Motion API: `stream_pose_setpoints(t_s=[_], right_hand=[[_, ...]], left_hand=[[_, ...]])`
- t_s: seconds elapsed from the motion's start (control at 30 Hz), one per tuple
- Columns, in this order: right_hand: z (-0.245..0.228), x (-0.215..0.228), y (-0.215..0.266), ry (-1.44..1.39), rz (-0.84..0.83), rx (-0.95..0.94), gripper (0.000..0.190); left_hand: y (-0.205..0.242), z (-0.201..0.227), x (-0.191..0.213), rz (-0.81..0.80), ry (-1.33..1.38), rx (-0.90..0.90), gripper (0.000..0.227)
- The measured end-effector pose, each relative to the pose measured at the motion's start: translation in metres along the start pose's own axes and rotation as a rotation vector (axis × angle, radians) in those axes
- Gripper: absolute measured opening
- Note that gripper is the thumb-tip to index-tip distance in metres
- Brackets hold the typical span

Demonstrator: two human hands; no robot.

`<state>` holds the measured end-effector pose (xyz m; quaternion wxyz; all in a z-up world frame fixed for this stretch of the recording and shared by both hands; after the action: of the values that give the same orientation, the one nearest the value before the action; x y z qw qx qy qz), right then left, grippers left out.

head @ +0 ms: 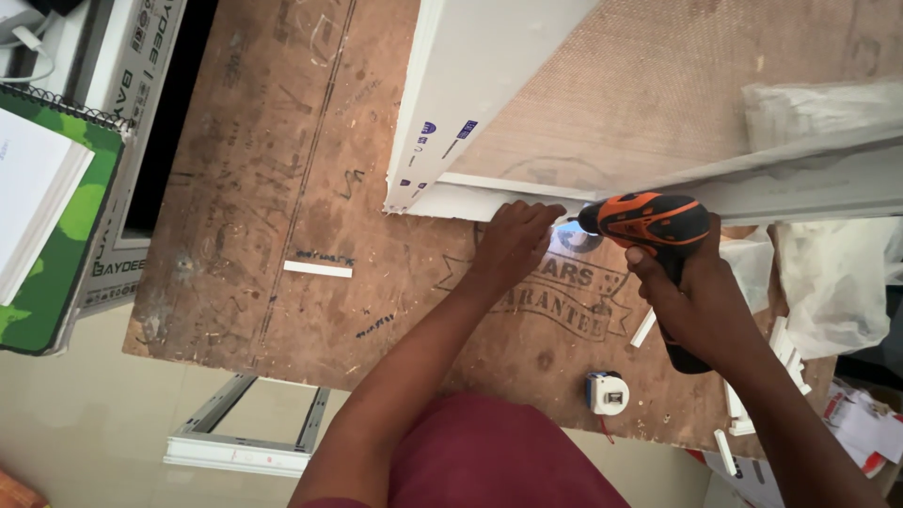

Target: The recorder is assembling a white window frame by measuring and then securing various trim components using a power drill and screws.

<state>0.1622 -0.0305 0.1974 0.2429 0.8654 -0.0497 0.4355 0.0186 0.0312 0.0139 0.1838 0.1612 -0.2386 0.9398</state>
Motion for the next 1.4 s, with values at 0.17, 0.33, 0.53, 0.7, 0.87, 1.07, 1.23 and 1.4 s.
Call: stream_pose_setpoints(t_s=[0.17,0.33,0.53,0.7,0.87,1.07,1.23,1.4], right_hand=[[0.004,-0.001,-0.002,-0.002,-0.004,-0.001,0.060],[0.010,0.000,-0.004,0.034,-0.010,-0.017,0.062],[0.007,0.003,-0.006,0.058,-0.033,0.032,0.060],[0.000,0.013,0.003,-0.036,-0.013,0.094,0.055],[-0.011,0.044,0.032,-0.043,0.143,0.142,0.042],[0.048,0.046,0.071,-0.158,0.143,-0.018,0.054],[0.094,0.037,0.117,-0.238,0.138,-0.102,0.066],[0.180,0.028,0.171,-0.186,0.141,-0.394,0.060]], left_hand=[[0.000,0.001,-0.001,0.003,-0.018,0.001,0.032],[-0.001,0.001,-0.001,0.009,-0.017,-0.004,0.032],[0.000,-0.002,-0.004,0.004,-0.047,-0.010,0.033],[0.000,-0.004,-0.007,-0.024,-0.073,-0.034,0.037],[0.001,-0.002,-0.004,-0.055,-0.055,-0.033,0.042],[0.003,-0.005,-0.011,-0.049,-0.105,-0.040,0.047],[0.003,-0.006,-0.013,-0.085,-0.120,-0.042,0.044],[0.001,-0.001,-0.012,-0.101,-0.123,-0.043,0.042]])
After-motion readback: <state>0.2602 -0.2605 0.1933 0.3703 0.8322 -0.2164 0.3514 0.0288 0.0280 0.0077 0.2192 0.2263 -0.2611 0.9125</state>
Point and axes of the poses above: each hand's wrist, its own y-axis away from the middle knuckle, its own x-axis out of the back of the hand, z = x × y, the point moved 4 cm from there along -y, towards the middle knuckle
